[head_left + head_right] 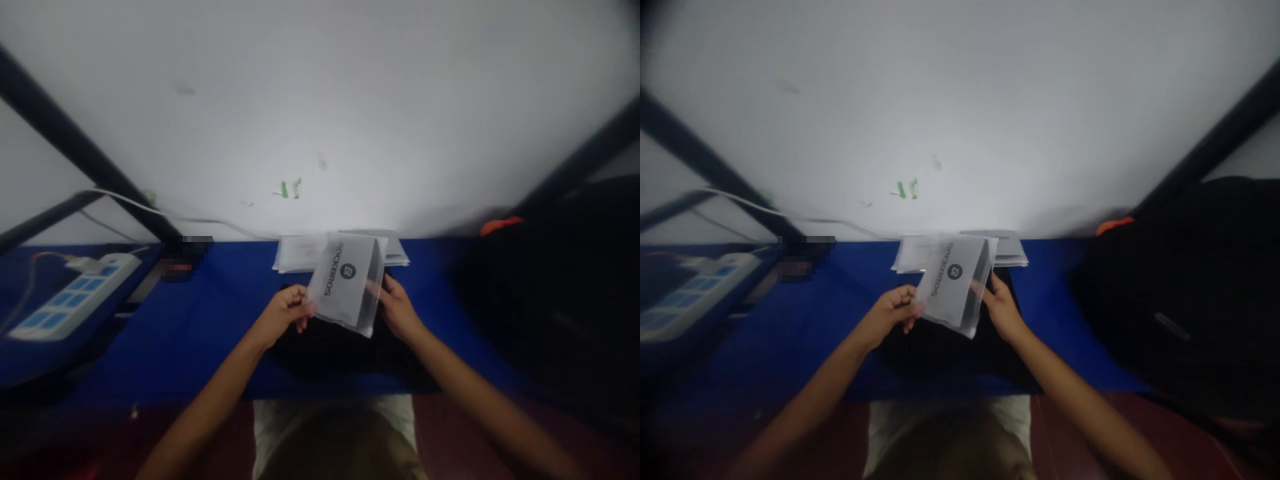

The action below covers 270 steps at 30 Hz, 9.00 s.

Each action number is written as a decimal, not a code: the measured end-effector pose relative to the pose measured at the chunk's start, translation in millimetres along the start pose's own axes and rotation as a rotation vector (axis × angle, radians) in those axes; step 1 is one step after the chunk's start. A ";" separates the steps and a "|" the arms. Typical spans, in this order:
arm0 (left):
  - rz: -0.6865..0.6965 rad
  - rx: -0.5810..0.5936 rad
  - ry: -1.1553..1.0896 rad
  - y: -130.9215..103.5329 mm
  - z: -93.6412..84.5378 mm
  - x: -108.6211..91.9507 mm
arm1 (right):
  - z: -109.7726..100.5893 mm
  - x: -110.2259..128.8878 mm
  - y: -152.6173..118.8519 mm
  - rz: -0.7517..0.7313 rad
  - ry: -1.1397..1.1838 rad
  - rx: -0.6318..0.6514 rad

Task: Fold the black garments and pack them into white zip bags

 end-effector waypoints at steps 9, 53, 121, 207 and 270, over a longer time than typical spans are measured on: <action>-0.008 -0.314 -0.473 15.9 -25.4 7.9 | 3.8 -3.3 -8.7 0.118 0.122 -0.006; 0.260 0.011 0.578 48.8 39.6 -1.5 | -60.4 -51.8 -1.1 0.495 0.177 0.004; 0.456 -0.133 1.296 94.7 8.9 -32.9 | -72.8 31.2 72.5 -0.611 -1.185 -0.064; 0.130 -0.290 1.417 28.6 -84.6 -7.5 | -66.5 25.9 62.4 -0.100 0.241 -0.264; 0.572 -0.185 0.629 2.1 11.9 -82.4 | 77.6 5.5 -52.5 -0.252 -0.634 0.852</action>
Point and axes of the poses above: each hand's wrist, its own y-axis towards the middle knuckle, its own z-axis out of the palm, x = y × z, the point moved 10 cm from there along y, towards the middle knuckle, and after that the axes turned 10 degrees about -x, right-handed, at the moved point
